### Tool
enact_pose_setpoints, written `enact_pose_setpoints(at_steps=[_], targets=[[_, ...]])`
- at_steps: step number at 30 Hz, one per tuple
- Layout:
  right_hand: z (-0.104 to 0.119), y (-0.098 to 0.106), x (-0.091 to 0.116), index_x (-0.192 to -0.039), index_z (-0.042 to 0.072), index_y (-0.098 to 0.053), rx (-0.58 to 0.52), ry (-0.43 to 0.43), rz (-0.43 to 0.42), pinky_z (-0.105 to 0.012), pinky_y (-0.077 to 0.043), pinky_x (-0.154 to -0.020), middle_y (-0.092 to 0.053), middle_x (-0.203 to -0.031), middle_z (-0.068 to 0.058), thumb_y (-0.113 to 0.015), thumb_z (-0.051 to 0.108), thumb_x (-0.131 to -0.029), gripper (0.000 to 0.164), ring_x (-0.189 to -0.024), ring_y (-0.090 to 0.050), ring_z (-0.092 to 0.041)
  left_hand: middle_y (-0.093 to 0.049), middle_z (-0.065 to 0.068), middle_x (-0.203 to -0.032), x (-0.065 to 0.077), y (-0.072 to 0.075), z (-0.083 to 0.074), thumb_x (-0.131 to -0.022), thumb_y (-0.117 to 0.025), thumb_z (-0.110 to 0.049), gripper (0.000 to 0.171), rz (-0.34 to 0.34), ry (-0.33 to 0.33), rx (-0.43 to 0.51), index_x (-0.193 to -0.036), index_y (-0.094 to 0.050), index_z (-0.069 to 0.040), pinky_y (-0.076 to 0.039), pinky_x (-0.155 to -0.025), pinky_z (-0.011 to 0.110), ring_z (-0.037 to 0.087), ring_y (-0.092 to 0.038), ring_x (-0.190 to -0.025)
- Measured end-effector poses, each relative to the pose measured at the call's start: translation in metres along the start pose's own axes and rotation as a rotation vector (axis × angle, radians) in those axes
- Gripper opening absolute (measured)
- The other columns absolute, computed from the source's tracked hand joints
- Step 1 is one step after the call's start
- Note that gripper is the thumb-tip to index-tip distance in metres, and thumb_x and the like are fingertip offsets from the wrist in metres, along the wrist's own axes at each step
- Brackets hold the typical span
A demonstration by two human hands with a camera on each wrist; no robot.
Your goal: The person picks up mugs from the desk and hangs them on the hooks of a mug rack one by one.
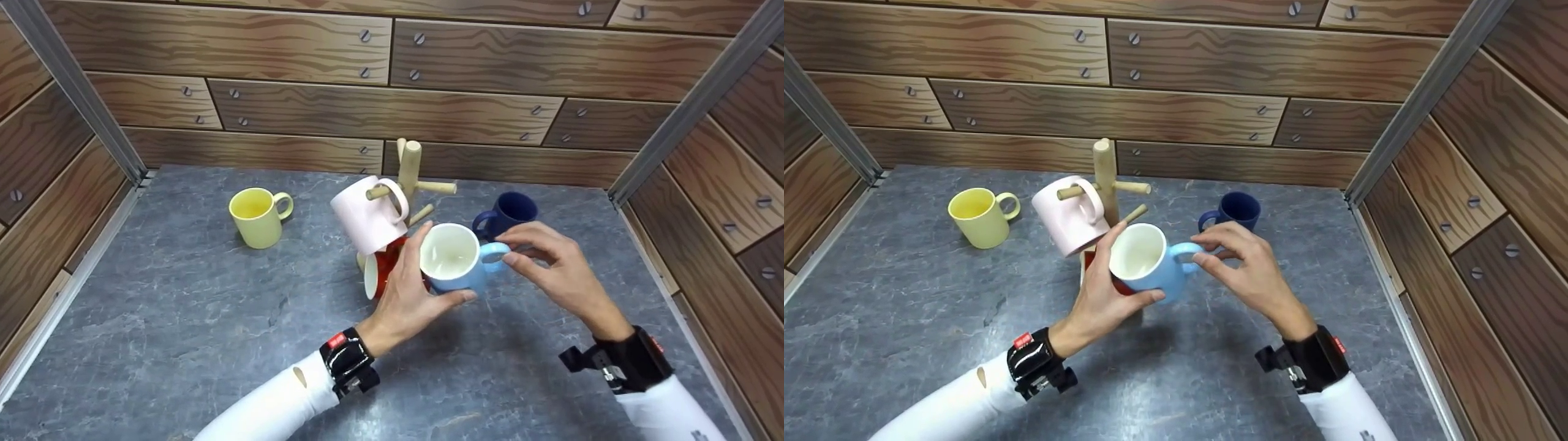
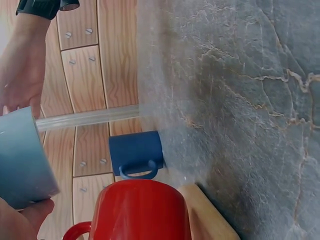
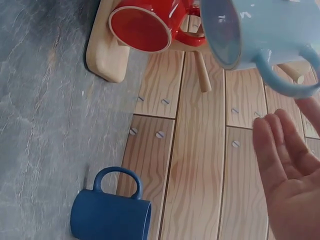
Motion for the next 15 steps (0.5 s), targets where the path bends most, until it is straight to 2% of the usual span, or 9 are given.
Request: enact_pose_setpoints(at_steps=[3,5,8,11,15], targets=[[0.007,-0.003,-0.005,-0.101,-0.001,-0.071,0.08,0.084,-0.029,-0.017,-0.05,-0.067,-0.065,-0.099,-0.013,-0.068,-0.016,-0.079,0.027,-0.081,-0.058,-0.013,-0.043,0.005,-0.138,0.002,0.002,0.002,-0.071,-0.081,-0.053,0.106,-0.012,0.005,0.005,-0.15,-0.022,-0.013,-0.046,-0.096,0.031,0.016,-0.05,-0.118],[0.011,-0.005,-0.009,-0.1,-0.002,-0.071,0.114,0.105,-0.052,-0.017,-0.048,-0.066,-0.066,-0.097,-0.011,-0.068,-0.016,-0.079,0.026,-0.077,-0.058,-0.012,-0.042,0.007,-0.139,0.003,0.003,0.003,-0.076,-0.077,-0.053,0.101,-0.006,0.015,0.006,-0.15,-0.022,-0.01,-0.045,-0.096,0.032,0.016,-0.05,-0.118],[0.016,-0.007,-0.016,-0.102,-0.003,-0.07,0.124,0.086,-0.086,-0.017,-0.049,-0.067,-0.066,-0.096,-0.01,-0.066,-0.014,-0.083,0.022,-0.078,-0.058,-0.012,-0.039,0.009,-0.141,0.004,0.002,0.003,-0.085,-0.068,-0.05,0.093,0.024,0.023,0.008,-0.151,-0.017,-0.007,-0.045,-0.098,0.035,0.018,-0.047,-0.12],[0.019,-0.008,-0.024,-0.103,-0.004,-0.069,0.132,0.057,-0.124,-0.017,-0.051,-0.07,-0.065,-0.096,-0.009,-0.065,-0.011,-0.086,0.02,-0.081,-0.059,-0.011,-0.037,0.01,-0.144,0.005,0.002,0.005,-0.09,-0.061,-0.048,0.089,0.045,0.023,0.011,-0.152,-0.014,-0.006,-0.043,-0.099,0.037,0.018,-0.045,-0.122],[0.022,-0.008,-0.035,-0.105,-0.002,-0.07,0.159,0.058,-0.183,-0.015,-0.048,-0.067,-0.064,-0.096,-0.008,-0.066,-0.007,-0.087,0.019,-0.079,-0.057,-0.009,-0.038,0.011,-0.144,0.005,0.004,0.005,-0.091,-0.061,-0.045,0.087,0.02,0.006,0.033,-0.151,-0.015,-0.004,-0.043,-0.1,0.036,0.018,-0.045,-0.122]])
Point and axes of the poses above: each hand's wrist, its own x-axis away from the middle knuckle, its own y-axis out of the back of the hand, z = x × y, the point moved 6 cm from there along -x, towards the middle knuckle
